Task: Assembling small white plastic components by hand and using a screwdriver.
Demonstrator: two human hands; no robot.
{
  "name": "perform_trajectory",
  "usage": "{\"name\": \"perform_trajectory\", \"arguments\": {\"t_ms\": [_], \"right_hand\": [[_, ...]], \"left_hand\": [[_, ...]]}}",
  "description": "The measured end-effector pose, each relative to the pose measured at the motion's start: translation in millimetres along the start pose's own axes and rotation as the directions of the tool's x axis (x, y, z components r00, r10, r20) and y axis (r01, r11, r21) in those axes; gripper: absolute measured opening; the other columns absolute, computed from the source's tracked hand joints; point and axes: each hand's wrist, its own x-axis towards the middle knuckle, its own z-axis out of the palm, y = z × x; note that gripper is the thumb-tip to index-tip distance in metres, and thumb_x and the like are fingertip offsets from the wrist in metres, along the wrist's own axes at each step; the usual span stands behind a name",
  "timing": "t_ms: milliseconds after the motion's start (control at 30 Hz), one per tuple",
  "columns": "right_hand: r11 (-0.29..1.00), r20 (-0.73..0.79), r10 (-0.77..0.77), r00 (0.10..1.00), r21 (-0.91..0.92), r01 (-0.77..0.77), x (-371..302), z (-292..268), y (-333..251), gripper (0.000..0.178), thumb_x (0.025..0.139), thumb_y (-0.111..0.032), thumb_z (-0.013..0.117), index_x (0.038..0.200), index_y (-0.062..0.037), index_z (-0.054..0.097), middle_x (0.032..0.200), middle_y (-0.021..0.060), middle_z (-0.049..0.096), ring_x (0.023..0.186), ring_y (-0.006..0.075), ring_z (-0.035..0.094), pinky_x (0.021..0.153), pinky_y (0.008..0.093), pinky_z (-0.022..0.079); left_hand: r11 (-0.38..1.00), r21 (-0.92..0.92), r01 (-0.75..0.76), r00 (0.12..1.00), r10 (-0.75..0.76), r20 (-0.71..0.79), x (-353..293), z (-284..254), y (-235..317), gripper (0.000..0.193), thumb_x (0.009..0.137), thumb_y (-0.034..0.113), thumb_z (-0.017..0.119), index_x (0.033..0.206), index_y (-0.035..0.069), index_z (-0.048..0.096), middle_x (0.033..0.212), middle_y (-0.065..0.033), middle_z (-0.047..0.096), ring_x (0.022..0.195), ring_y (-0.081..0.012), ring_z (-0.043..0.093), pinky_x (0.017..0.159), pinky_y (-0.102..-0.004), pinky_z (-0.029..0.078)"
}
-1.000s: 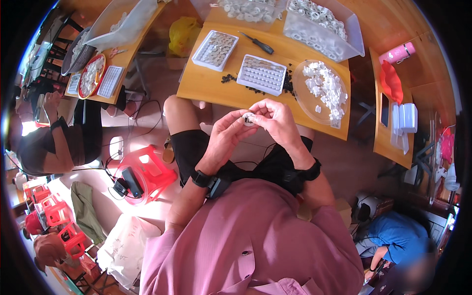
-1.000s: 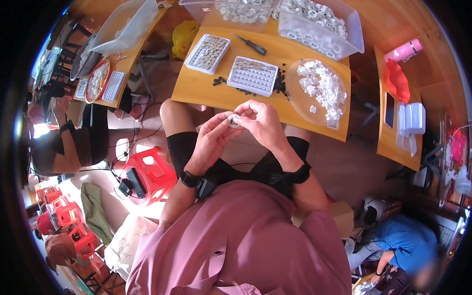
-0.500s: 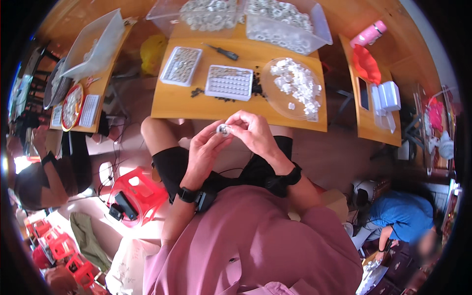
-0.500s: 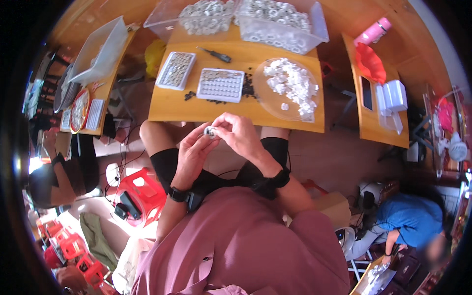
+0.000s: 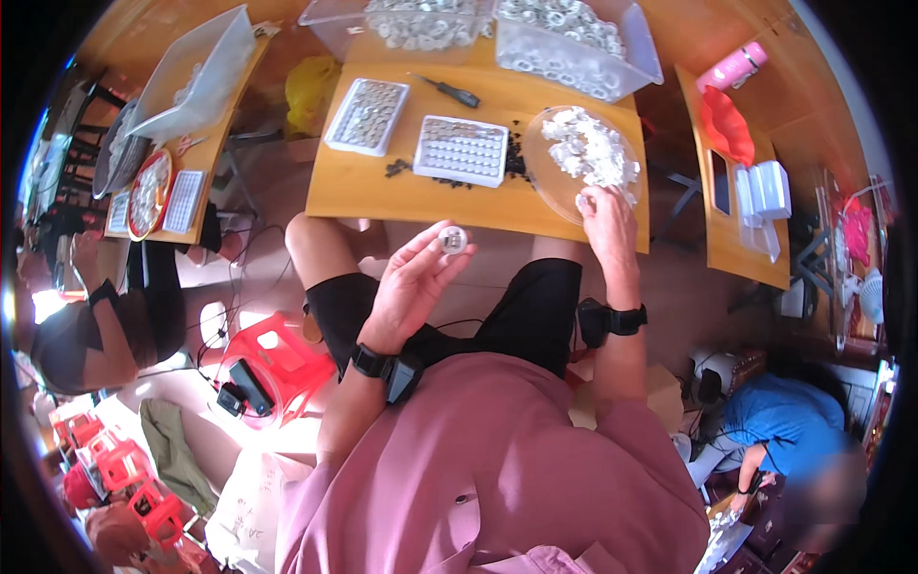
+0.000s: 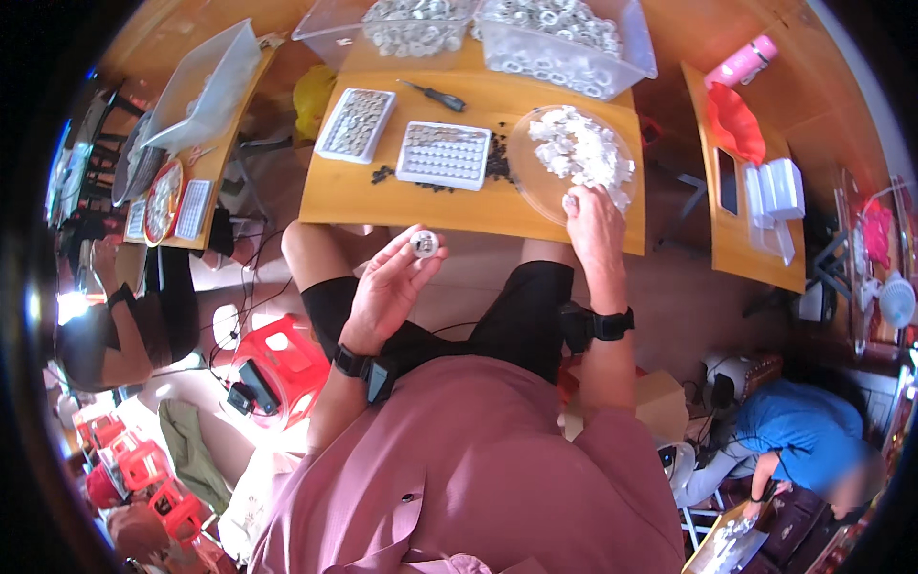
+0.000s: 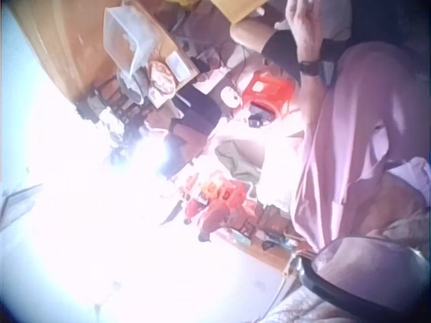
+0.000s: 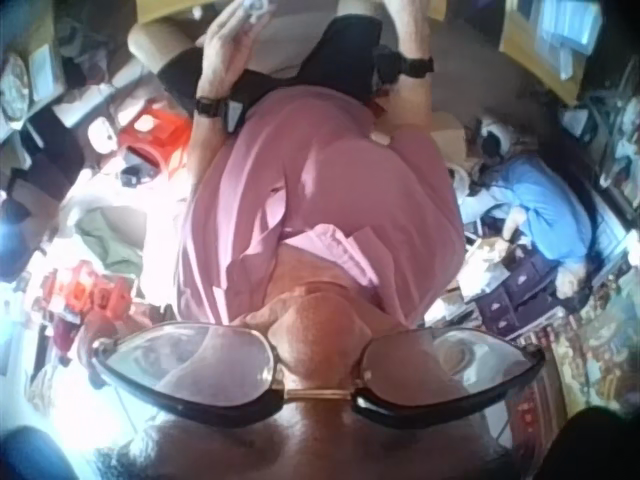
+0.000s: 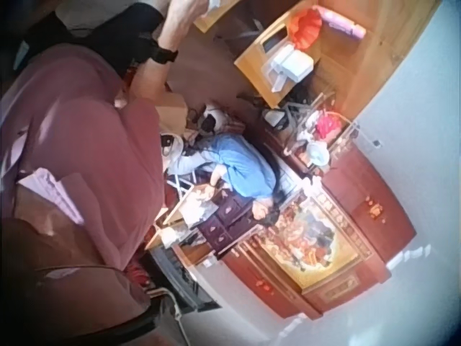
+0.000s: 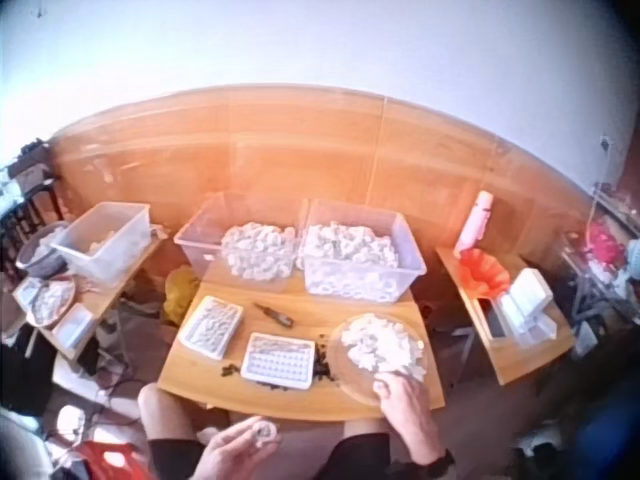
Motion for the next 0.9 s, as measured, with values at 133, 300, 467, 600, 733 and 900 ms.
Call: {"name": "perform_trajectory", "arguments": {"t_ms": [133,300,467,600,733,900], "right_hand": [[0.993,0.008,0.035,0.999,0.109,-0.035,1,7,6,0.009,0.084,-0.005,0.064,0.092,-0.0045,0.06,0.088,0.0165,0.064,0.086,0.0373,0.063,0.075,0.0469,0.05],[0.987,0.049,0.043,0.998,0.153,-0.05,4,13,12,0.011,0.085,-0.006,0.065,0.094,-0.0049,0.058,0.081,0.015,0.067,0.078,0.0362,0.065,0.07,0.0467,0.05],[0.978,0.078,0.088,0.993,0.182,-0.101,6,0,-6,0.013,0.084,-0.003,0.065,0.097,-0.0054,0.061,0.079,0.0143,0.067,0.074,0.0338,0.066,0.069,0.0439,0.051],[0.943,0.065,0.133,0.989,0.3,-0.146,5,9,6,0.015,0.083,-0.002,0.067,0.097,-0.0044,0.064,0.081,0.0128,0.07,0.071,0.0258,0.068,0.067,0.0365,0.052],[0.793,0.064,0.219,0.974,0.57,-0.216,5,12,1,0.016,0.084,-0.003,0.069,0.1,-0.0028,0.065,0.082,0.01,0.071,0.071,0.0177,0.069,0.067,0.0303,0.053],[0.619,0.155,0.163,0.974,0.753,-0.223,5,-14,-32,0.017,0.086,-0.002,0.069,0.103,-0.0015,0.069,0.085,0.0073,0.07,0.074,0.0144,0.067,0.069,0.0265,0.052]], "left_hand": [[0.996,-0.086,0.035,0.999,-0.032,0.028,0,-1,4,0.04,0.101,0.011,0.053,0.138,-0.003,0.046,0.13,-0.0249,0.058,0.116,-0.0303,0.063,0.101,-0.0352,0.054],[0.995,-0.093,0.031,0.999,-0.029,0.02,-1,-1,6,0.04,0.102,0.011,0.052,0.138,-0.003,0.045,0.13,-0.0251,0.058,0.116,-0.0298,0.063,0.101,-0.0348,0.054],[0.995,-0.092,0.025,1.0,-0.025,0.003,-2,-2,6,0.039,0.102,0.012,0.052,0.138,-0.003,0.045,0.13,-0.025,0.058,0.116,-0.0293,0.063,0.101,-0.0345,0.054],[0.994,-0.103,0.031,0.999,-0.028,0.027,-1,-1,5,0.037,0.102,0.011,0.051,0.136,-0.003,0.047,0.129,-0.0243,0.058,0.116,-0.0287,0.063,0.101,-0.0345,0.053],[0.994,-0.098,0.048,0.999,-0.047,0.01,1,-2,3,0.035,0.102,0.01,0.051,0.134,-0.003,0.049,0.129,-0.0237,0.059,0.116,-0.029,0.063,0.102,-0.035,0.053],[0.996,-0.068,0.056,0.998,-0.058,-0.022,3,-5,-2,0.033,0.101,0.009,0.052,0.132,-0.003,0.052,0.128,-0.0232,0.06,0.117,-0.0292,0.062,0.104,-0.0354,0.052]]}}
